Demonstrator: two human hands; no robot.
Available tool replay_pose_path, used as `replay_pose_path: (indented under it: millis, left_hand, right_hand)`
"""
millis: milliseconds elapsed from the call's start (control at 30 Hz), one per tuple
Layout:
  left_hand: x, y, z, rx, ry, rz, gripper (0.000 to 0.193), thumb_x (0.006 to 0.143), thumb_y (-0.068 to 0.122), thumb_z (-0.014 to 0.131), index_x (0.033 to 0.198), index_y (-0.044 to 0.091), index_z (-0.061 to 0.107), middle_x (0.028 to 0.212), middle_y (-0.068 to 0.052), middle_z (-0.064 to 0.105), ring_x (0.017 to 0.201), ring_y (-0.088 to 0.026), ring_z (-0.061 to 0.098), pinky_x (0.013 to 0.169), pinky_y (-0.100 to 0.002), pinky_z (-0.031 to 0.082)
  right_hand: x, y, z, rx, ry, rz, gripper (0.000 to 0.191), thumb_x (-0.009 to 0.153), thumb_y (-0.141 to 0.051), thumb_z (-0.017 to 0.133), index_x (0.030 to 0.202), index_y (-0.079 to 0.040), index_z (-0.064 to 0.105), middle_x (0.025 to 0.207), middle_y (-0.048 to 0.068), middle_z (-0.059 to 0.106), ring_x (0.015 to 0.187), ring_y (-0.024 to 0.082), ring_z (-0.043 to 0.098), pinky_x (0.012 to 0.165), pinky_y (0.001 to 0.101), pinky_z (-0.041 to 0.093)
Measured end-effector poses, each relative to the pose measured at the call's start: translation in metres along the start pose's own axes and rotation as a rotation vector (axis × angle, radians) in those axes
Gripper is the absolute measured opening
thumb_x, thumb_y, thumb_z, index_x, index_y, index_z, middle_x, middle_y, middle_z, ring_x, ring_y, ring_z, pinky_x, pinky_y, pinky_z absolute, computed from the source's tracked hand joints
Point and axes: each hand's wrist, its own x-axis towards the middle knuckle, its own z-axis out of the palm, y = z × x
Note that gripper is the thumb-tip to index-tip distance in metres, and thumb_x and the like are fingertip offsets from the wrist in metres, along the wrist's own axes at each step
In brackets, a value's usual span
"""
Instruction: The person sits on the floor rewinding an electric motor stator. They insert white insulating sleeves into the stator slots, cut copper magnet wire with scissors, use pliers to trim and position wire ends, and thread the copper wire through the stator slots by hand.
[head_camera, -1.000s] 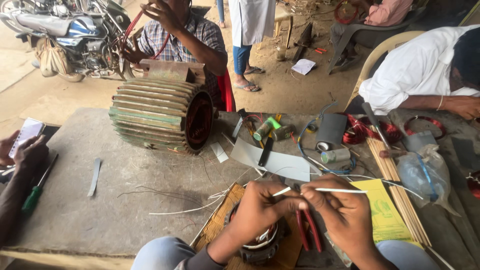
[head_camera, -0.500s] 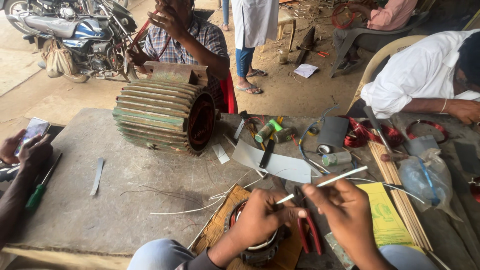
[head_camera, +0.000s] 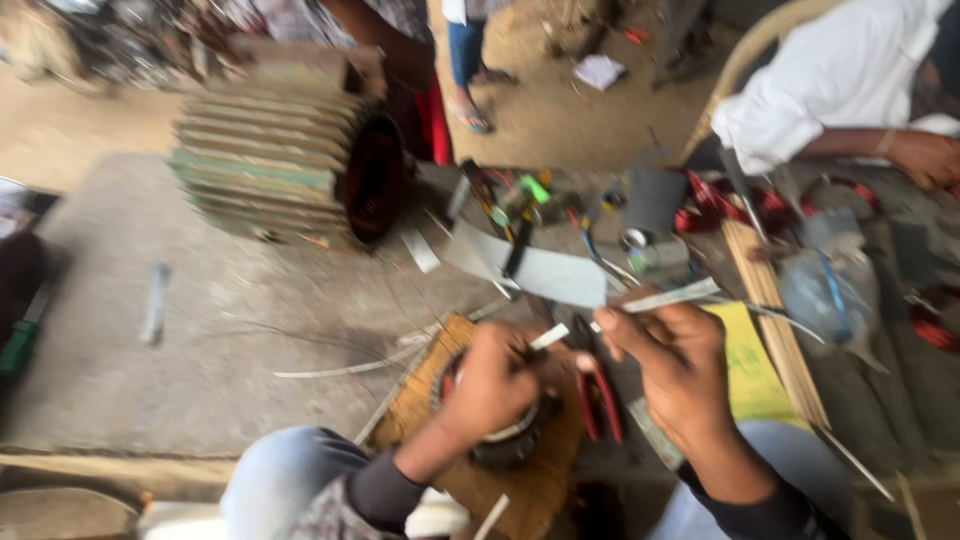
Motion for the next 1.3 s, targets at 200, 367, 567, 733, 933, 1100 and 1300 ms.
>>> replay_pose_path:
  millis: [200,367,567,733,933,1100,1300]
  left_hand:
    - [0.002,-0.003,-0.008,0.1,0.0,0.006,0.023,0.091,0.019,0.081,0.083,-0.001,0.075,0.07,-0.003,0.069,0.059,-0.006,0.061,0.053,-0.025,0.048]
    - [0.0,0.002,-0.002,0.106,-0.032,-0.024,0.019,0.089,0.019,0.08,0.086,0.0,0.077,0.072,-0.002,0.071,0.058,-0.006,0.064,0.053,-0.024,0.05]
    - [-0.011,0.007,-0.009,0.287,-0.011,0.033,0.022,0.088,0.024,0.081,0.09,0.003,0.08,0.069,-0.005,0.068,0.057,-0.009,0.059,0.053,-0.03,0.046]
    - [-0.021,0.0,-0.015,0.488,-0.002,0.173,0.024,0.093,0.024,0.078,0.085,0.001,0.075,0.066,-0.008,0.062,0.059,-0.012,0.056,0.056,-0.034,0.045]
    - [-0.024,-0.011,0.0,0.296,0.04,-0.005,0.022,0.094,0.02,0.075,0.089,-0.001,0.074,0.063,-0.005,0.062,0.056,-0.009,0.052,0.054,-0.031,0.044]
    - [-0.024,-0.011,0.005,0.175,0.089,-0.07,0.018,0.094,0.018,0.074,0.094,0.0,0.075,0.068,0.0,0.068,0.062,-0.004,0.059,0.057,-0.027,0.048]
    - [-0.026,-0.015,0.009,0.171,0.086,-0.011,0.017,0.096,0.016,0.072,0.1,0.0,0.076,0.07,0.001,0.066,0.066,-0.003,0.056,0.06,-0.025,0.047]
  right_hand:
    - [-0.006,-0.02,0.009,-0.155,-0.002,0.125,0.014,0.089,-0.006,0.073,0.101,0.0,0.076,0.085,0.001,0.071,0.075,0.005,0.059,0.068,0.0205,0.047]
    - [-0.009,-0.014,0.01,-0.261,-0.053,-0.011,0.014,0.093,0.0,0.082,0.086,0.005,0.071,0.072,-0.002,0.046,0.072,0.005,0.041,0.066,0.0185,0.034]
    - [-0.005,-0.017,0.011,-0.211,-0.125,0.008,0.007,0.091,-0.003,0.075,0.095,0.002,0.072,0.089,0.004,0.073,0.082,0.007,0.069,0.073,0.0224,0.054]
    - [-0.003,-0.021,0.008,-0.288,-0.128,0.099,0.012,0.09,-0.006,0.073,0.099,0.001,0.076,0.091,0.006,0.076,0.08,0.005,0.067,0.072,0.021,0.053]
    - [-0.009,-0.014,0.008,-0.294,-0.145,0.035,0.017,0.091,-0.006,0.083,0.081,0.004,0.073,0.078,0.007,0.066,0.07,0.006,0.055,0.061,0.0221,0.041]
    - [-0.008,-0.028,0.016,-0.536,-0.191,-0.07,0.012,0.092,-0.011,0.075,0.098,-0.001,0.078,0.087,0.004,0.076,0.075,0.003,0.066,0.065,0.0197,0.051]
    - [-0.007,-0.034,0.02,-0.636,-0.187,0.14,0.009,0.085,-0.009,0.081,0.085,0.0,0.082,0.074,0.007,0.077,0.058,0.013,0.053,0.054,0.026,0.039]
